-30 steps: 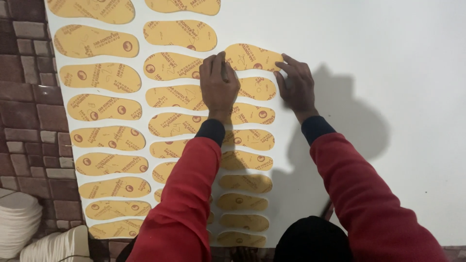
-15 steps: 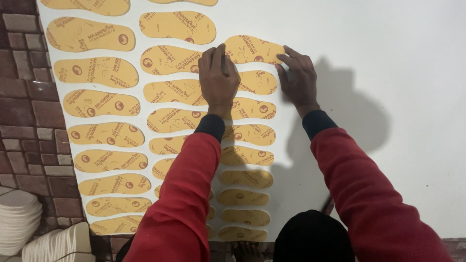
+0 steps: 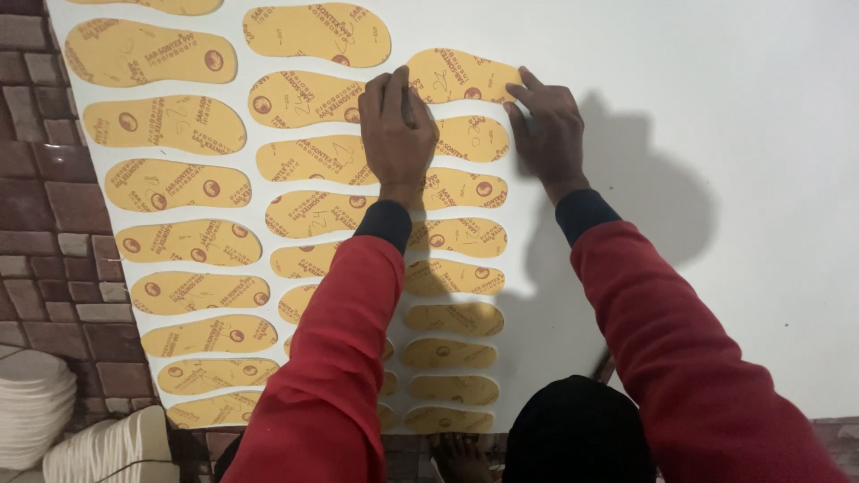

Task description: The person places yellow adhesive insoles onto a white sheet and then picks up white insole blanks to place on top of them. They continue to arrange the insoles in rows on the sheet.

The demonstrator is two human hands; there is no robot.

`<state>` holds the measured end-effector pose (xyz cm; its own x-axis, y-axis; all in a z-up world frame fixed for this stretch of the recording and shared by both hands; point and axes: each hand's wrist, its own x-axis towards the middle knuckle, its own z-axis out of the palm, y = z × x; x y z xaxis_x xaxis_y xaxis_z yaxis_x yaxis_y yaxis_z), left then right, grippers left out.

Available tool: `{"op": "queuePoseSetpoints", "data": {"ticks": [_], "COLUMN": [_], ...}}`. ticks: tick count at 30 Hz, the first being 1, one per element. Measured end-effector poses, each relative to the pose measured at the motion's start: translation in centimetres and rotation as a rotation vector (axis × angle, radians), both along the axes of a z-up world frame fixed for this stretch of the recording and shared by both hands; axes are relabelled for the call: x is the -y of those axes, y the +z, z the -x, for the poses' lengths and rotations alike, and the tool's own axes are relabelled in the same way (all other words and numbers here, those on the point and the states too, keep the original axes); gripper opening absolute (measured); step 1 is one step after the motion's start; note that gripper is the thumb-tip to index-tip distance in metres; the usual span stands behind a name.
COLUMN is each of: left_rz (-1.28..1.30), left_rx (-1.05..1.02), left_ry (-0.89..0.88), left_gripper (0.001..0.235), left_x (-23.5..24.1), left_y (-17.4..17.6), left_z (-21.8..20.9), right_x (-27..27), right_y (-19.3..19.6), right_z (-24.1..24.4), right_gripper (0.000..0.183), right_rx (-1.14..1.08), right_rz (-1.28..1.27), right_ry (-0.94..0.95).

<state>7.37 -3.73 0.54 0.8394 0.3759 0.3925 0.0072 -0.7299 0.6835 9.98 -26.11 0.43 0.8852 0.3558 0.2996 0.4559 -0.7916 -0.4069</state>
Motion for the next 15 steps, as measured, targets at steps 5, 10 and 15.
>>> {"op": "queuePoseSetpoints", "data": {"ticks": [5,10,15], "left_rz": [0.005,0.040,0.028], "left_rx": [0.001,-0.031,-0.022], "left_ry": [0.002,-0.004,-0.008], "left_gripper": [0.024,0.024,0.023], "left_x": [-0.05,0.00,0.00], "left_y": [0.06,-0.01,0.18], "left_z": [-0.02,0.12,0.19], "right_x": [-0.07,0.04,0.06], "right_y": [-0.10,-0.27,-0.23], "right_z": [0.02,0.21,0.24], "right_gripper": [0.026,0.027,0.028], "right_rx": [0.030,0.014,0.018], "right_rz": [0.006,0.012,0.002], "right_ry": [0.000,-0.007,-0.013]}}
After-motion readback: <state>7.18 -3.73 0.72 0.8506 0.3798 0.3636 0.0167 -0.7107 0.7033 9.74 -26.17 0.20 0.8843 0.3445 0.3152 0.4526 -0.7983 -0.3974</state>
